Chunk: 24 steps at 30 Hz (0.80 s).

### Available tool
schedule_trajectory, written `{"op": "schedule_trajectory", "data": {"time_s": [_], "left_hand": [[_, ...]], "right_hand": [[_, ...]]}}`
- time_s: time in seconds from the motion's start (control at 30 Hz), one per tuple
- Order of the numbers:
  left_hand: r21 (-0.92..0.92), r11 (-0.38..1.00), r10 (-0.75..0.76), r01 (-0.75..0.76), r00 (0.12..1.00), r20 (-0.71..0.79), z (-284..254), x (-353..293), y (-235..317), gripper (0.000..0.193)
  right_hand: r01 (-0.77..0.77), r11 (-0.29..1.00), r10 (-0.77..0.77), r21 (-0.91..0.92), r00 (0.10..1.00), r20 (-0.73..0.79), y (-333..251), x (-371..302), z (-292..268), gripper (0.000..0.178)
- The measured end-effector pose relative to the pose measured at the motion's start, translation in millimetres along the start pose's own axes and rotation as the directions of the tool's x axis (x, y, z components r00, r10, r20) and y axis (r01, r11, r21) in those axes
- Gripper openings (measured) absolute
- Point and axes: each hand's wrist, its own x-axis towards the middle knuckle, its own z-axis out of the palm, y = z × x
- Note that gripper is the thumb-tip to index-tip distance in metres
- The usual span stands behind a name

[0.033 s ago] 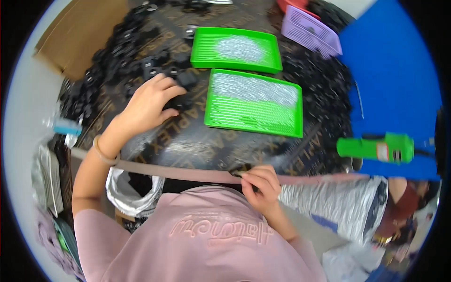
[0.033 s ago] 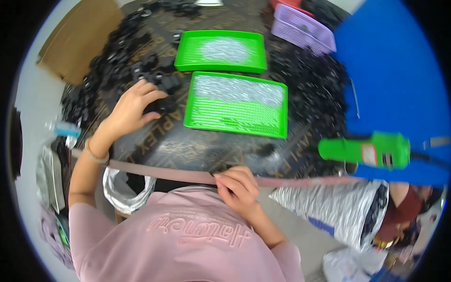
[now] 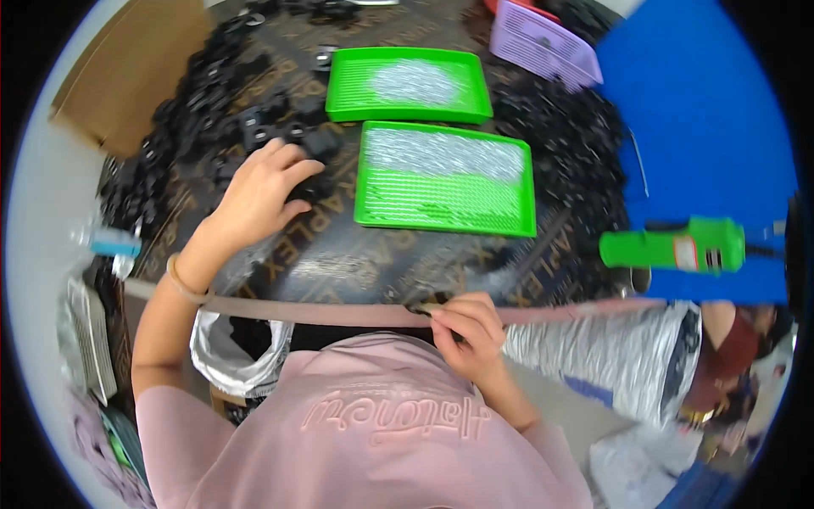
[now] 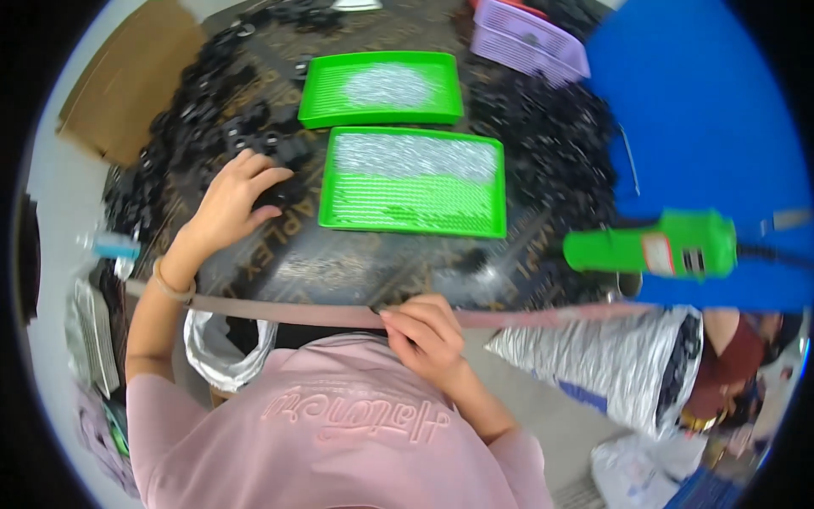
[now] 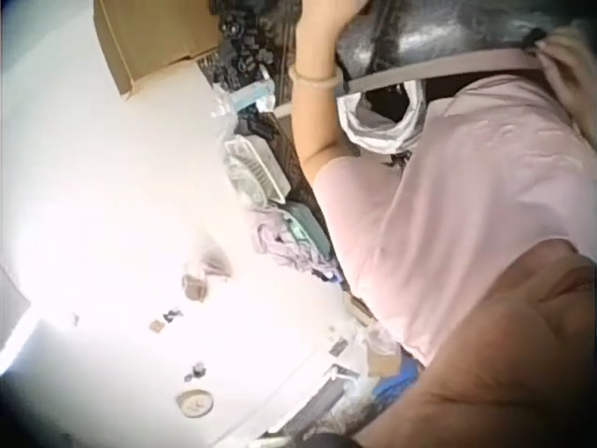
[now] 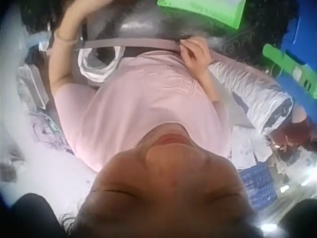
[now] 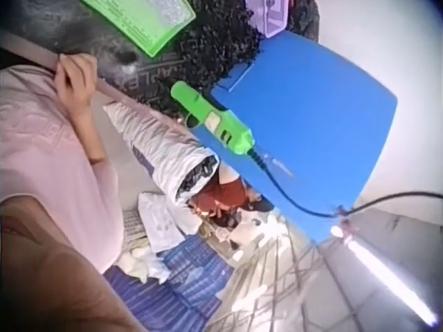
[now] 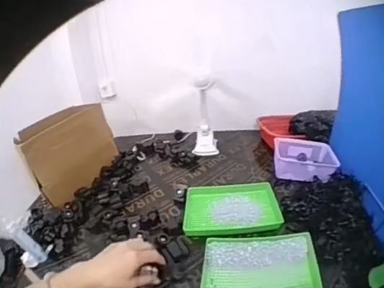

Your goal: Assembling small black plastic components by inserting metal pins and securing them using an electric screwdriver.

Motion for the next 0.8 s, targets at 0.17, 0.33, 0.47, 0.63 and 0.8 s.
{"op": "schedule_trajectory", "data": {"time_s": [0.17, 0.33, 0.47, 0.63, 0.8], "left_hand": [[0.039, 0.999, -0.027, 0.029, 0.999, -0.033, 17, 1, 7, 0.047], [0.085, 0.996, 0.009, -0.002, 0.997, -0.083, 13, -17, 32, 0.048], [0.041, 0.998, -0.052, 0.055, 0.996, -0.079, 19, -31, 48, 0.046], [-0.161, 0.972, -0.216, 0.168, 0.910, -0.355, 38, -42, 74, 0.048], [-0.389, 0.895, -0.378, 0.216, 0.831, -0.407, 47, -35, 108, 0.053]], "right_hand": [[0.008, 0.978, -0.040, -0.210, 0.988, -0.150, -1, -9, -36, 0.028], [-0.455, 0.809, 0.247, -0.371, 0.837, -0.488, 12, -18, -84, 0.018], [-0.570, 0.608, 0.378, -0.552, 0.820, -0.430, 39, -8, -132, 0.016], [-0.379, 0.356, 0.367, -0.854, 0.897, -0.245, 53, 6, -133, 0.026], [-0.294, 0.287, 0.310, -0.912, 0.929, -0.202, 75, -5, -135, 0.014]]}}
